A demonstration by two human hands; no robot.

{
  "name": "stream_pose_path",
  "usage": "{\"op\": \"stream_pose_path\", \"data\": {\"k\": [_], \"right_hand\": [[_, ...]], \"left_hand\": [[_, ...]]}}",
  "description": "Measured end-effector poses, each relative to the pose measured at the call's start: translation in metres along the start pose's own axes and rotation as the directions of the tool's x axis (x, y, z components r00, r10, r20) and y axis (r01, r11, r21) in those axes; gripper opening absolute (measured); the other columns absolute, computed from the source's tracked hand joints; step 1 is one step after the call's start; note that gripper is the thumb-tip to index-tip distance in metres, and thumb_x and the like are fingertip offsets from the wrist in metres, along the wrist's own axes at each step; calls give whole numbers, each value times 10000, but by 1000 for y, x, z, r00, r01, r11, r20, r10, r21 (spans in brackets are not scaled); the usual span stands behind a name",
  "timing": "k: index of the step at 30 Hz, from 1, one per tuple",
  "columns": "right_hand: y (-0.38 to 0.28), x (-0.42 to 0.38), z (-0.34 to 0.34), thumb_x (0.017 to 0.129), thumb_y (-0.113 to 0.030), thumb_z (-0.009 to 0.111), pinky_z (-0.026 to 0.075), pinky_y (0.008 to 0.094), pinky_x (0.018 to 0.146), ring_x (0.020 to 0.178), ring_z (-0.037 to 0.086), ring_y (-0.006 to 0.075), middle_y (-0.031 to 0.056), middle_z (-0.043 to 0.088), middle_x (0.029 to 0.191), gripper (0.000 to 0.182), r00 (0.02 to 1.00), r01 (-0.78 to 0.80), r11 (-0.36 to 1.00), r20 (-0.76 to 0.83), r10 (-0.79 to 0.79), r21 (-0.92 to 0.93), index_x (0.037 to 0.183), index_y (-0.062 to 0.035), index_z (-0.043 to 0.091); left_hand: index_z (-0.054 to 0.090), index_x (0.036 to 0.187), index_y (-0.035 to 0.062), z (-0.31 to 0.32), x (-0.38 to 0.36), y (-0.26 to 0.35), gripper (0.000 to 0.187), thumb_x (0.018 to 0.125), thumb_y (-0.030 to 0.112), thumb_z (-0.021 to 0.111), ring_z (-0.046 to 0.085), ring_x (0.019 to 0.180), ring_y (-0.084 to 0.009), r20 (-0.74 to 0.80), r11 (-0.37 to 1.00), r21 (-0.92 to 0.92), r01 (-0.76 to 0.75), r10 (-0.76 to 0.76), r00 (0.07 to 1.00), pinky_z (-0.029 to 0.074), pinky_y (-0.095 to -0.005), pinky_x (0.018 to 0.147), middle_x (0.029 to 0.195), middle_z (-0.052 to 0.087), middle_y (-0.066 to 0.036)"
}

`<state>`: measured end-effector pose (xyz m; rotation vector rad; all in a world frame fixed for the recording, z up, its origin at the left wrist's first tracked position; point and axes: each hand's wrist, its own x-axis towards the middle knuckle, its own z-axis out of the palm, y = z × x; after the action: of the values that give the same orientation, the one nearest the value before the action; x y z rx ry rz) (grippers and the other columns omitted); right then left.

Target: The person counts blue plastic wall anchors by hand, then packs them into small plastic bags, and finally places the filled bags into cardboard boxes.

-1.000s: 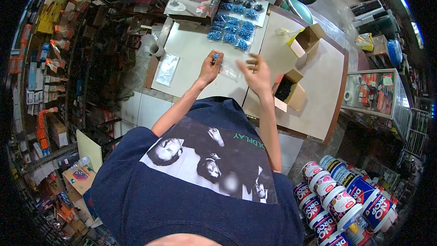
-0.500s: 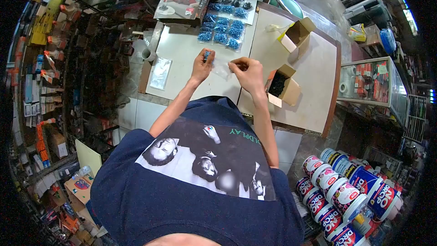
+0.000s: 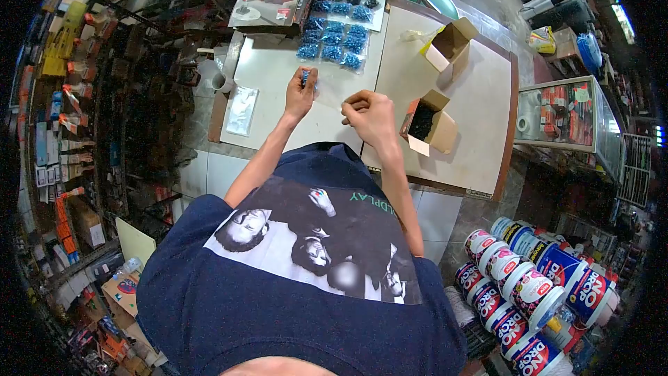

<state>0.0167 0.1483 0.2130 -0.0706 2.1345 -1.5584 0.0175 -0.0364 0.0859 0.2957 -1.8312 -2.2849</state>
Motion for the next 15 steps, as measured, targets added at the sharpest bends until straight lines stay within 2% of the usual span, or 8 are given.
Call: {"op": "stream_pose_path", "data": {"k": [2, 4, 6, 8, 9, 12, 14, 15], "right_hand": [[-4, -6, -5, 819, -110, 699, 533, 225, 609, 681, 677, 150, 122, 676, 782, 244, 1000, -7, 999, -13, 6, -34, 937, 89, 621], [-5, -6, -1, 770, -168, 732, 548, 273, 625, 785, 695, 184, 126, 681, 758, 313, 973, 113, 992, -196, -124, -64, 901, 98, 634], [-2, 2, 8, 748, -193, 754, 542, 276, 639, 832, 686, 173, 121, 680, 744, 343, 971, 94, 994, -215, -105, -62, 879, 102, 636], [11, 16, 12, 797, -135, 727, 522, 234, 620, 743, 669, 131, 118, 674, 806, 320, 996, 80, 903, -6, -91, -421, 979, 101, 612], [11, 14, 12, 790, -148, 733, 509, 230, 592, 674, 657, 126, 103, 669, 759, 305, 998, 41, 990, 53, -34, -137, 949, 91, 632], [-3, 0, -12, 794, -153, 724, 496, 228, 564, 594, 628, 120, 84, 653, 701, 293, 998, 62, 995, 18, -61, -76, 936, 88, 635], [-20, -7, -21, 800, -178, 734, 498, 221, 595, 627, 622, 113, 86, 657, 750, 362, 999, 45, 994, -2, -46, -102, 1002, 95, 609], [-22, -7, -21, 803, -199, 739, 503, 228, 621, 663, 626, 119, 95, 660, 788, 402, 993, 72, 989, -80, -83, -132, 1032, 97, 592]], "left_hand": [[506, 874, 92, -6, 2, -6, 284, 948, 357, 575, 379, 536, -22, -58, 1000, 24, -4, 5, 998, 335, -207, 462, 634, 405, 64], [507, 878, 93, -4, 3, 1, 278, 951, 354, 571, 375, 535, -22, -43, 999, 18, -28, 28, 999, 331, -206, 462, 633, 403, 65], [508, 883, 95, 0, 1, 8, 272, 953, 351, 567, 371, 535, -21, -28, 999, 10, -48, 48, 998, 328, -204, 461, 633, 401, 66], [508, 883, 98, 7, -1, 12, 266, 957, 348, 561, 371, 538, -21, 41, 997, 78, -23, 20, 999, 327, -202, 462, 634, 403, 67], [505, 879, 99, 5, -1, 10, 265, 962, 347, 553, 366, 540, -23, 27, 999, 49, -21, 20, 999, 330, -202, 463, 634, 402, 67], [501, 871, 105, -13, 1, -12, 267, 967, 351, 541, 363, 541, -25, -69, 1000, -26, 4, -6, 998, 333, -202, 461, 632, 397, 69], [498, 874, 114, -18, -2, -9, 270, 974, 363, 521, 361, 544, -25, -110, 1000, -7, 28, -28, 994, 333, -206, 456, 633, 392, 67], [493, 895, 115, -18, -2, -6, 269, 977, 370, 513, 364, 549, -26, -100, 999, -30, 29, -32, 994, 338, -211, 459, 646, 403, 63]]}}
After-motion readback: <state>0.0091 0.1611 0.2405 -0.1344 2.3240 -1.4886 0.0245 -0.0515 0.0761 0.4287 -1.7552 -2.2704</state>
